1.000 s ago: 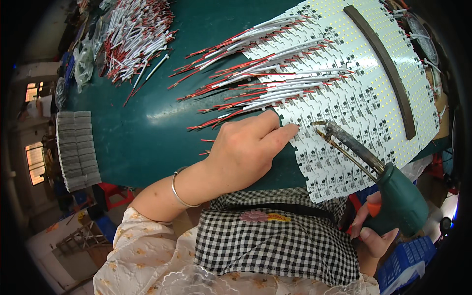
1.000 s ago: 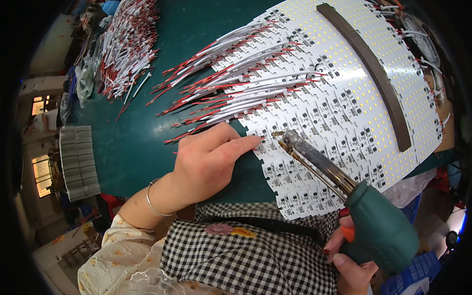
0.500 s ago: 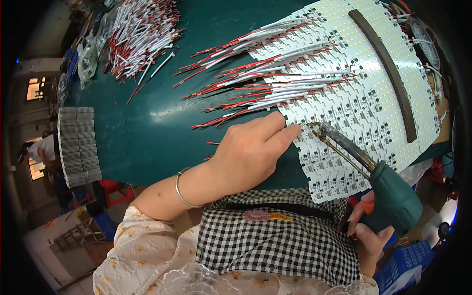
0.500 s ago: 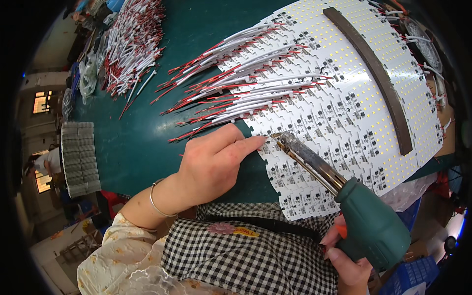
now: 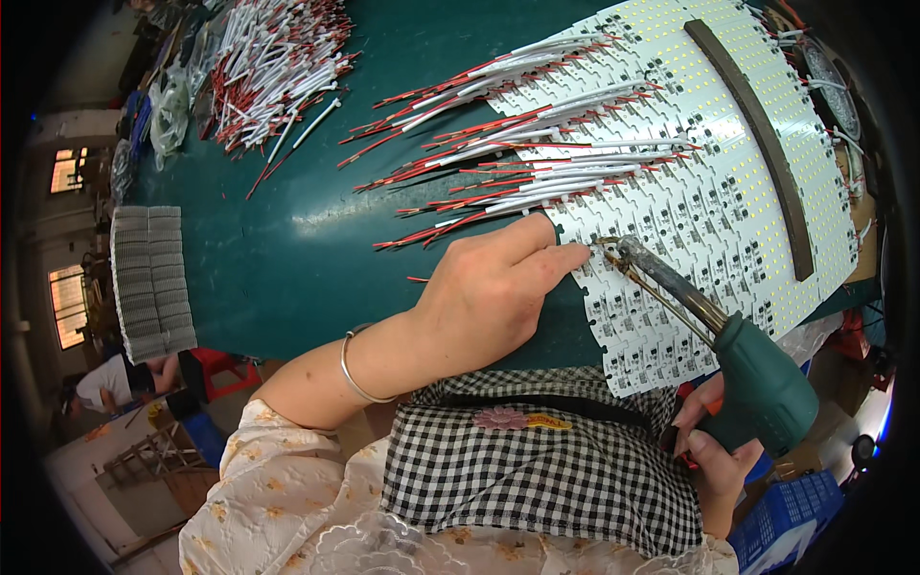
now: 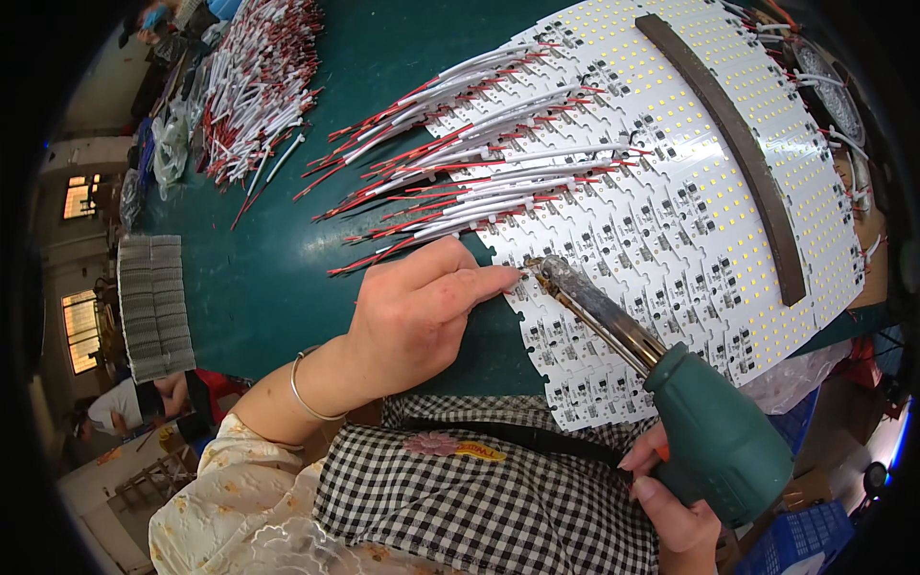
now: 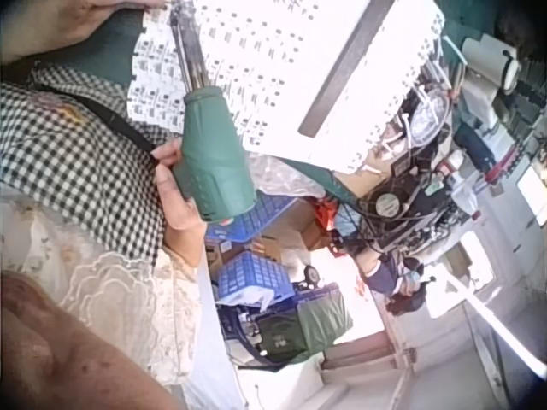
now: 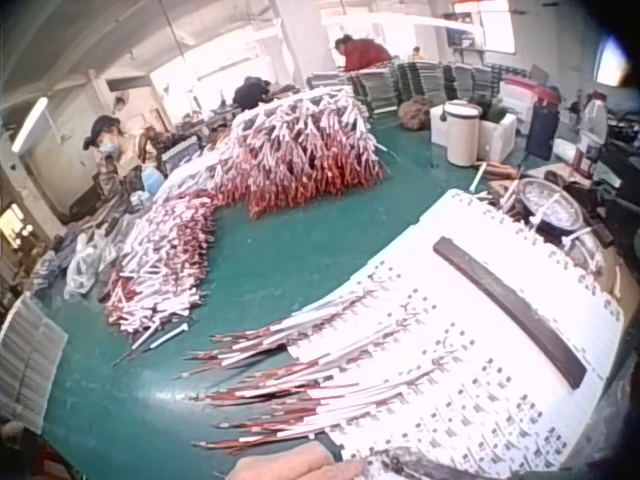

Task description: The person moves a blue crate aside and solders wires onto LED circuit board sheets using a soldering gun.

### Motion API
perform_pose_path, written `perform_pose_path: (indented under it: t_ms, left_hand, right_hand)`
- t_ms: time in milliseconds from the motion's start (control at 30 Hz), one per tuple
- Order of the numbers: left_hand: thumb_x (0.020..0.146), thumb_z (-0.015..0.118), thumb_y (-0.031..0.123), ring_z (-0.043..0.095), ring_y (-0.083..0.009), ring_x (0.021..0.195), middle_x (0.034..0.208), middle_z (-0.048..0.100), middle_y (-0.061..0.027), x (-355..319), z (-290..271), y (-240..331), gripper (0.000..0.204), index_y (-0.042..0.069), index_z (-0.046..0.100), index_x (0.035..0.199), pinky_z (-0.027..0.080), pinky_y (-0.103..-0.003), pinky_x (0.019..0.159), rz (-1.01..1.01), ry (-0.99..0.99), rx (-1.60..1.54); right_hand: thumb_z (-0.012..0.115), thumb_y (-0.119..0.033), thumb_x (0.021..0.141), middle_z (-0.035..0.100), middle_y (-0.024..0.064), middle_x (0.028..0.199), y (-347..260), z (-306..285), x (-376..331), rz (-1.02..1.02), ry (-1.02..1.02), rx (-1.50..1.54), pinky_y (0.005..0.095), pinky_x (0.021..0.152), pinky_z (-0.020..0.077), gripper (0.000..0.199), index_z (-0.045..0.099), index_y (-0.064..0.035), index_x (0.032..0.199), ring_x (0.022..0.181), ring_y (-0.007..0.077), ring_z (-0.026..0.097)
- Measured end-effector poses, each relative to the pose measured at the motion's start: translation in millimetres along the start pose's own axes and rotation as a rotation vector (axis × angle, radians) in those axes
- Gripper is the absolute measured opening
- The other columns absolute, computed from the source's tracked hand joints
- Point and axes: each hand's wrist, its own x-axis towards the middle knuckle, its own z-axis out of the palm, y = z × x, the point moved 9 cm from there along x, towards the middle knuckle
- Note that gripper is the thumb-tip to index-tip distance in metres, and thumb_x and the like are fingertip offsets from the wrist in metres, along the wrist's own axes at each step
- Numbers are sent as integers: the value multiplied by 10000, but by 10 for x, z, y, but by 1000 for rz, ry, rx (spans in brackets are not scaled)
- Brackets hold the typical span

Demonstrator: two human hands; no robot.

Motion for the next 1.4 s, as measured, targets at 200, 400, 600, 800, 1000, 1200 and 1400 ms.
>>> perform_pose_path:
  t_ms: [200, 400, 600, 800, 1000, 1200, 1400]
  left_hand:
    - [611, 578, -142, 515, -194, 539, 673, 521, -59, 1, 1, 10, 392, 51, 646, 945, 424, -292, 463, -2, -1, 23]
    - [614, 577, -141, 514, -195, 534, 669, 518, -59, 3, 9, 10, 389, 50, 641, 947, 424, -293, 460, 0, -1, 24]
    - [612, 577, -140, 512, -195, 532, 665, 513, -57, 1, 7, 10, 386, 53, 641, 939, 421, -293, 456, 0, 8, 25]
    - [614, 581, -136, 515, -193, 529, 665, 516, -55, 11, 18, 23, 376, 54, 641, 933, 422, -295, 452, 19, 0, 52]
    - [636, 592, -116, 534, -203, 551, 684, 530, -59, 45, 27, -4, 350, 57, 640, 937, 434, -300, 465, 49, -53, 12]
    - [643, 590, -114, 540, -211, 572, 695, 532, -66, 77, 56, -26, 347, 61, 640, 939, 443, -302, 487, 68, -121, -80]
    - [636, 572, -126, 534, -213, 570, 689, 527, -64, 65, 70, -30, 368, 58, 642, 947, 437, -305, 489, 70, -141, -102]
  right_hand:
    - [587, 34, 651, 577, 178, 815, 42, 2, -11, 35, 11, 18, 255, 543, 449, 533, 445, 77, 1163, 624, 166, 531]
    - [614, 5, 643, 559, 163, 803, 67, -20, 6, -25, 25, -51, 250, 510, 448, 509, 458, 68, 1124, 598, 173, 532]
    - [656, -40, 643, 552, 172, 818, -52, -117, -28, -119, 58, 85, 242, 445, 450, 527, 445, 107, 1104, 549, 171, 532]
    - [695, -17, 630, 537, 234, 1038, -51, -191, -70, -99, 77, 131, 251, 398, 469, 632, 405, 148, 1167, 612, 205, 578]
    - [701, -134, 654, 561, 146, 690, -57, -259, -171, -105, 192, 42, 216, 389, 420, 619, 404, 121, 1132, 429, 147, 505]
    - [700, -129, 656, 560, 138, 689, -62, -201, -186, -33, 165, 33, 221, 404, 414, 611, 409, 107, 1139, 466, 145, 509]
    - [681, -89, 671, 557, 142, 717, -35, -138, -189, -80, 159, 1, 221, 418, 418, 540, 440, 79, 1125, 479, 155, 505]
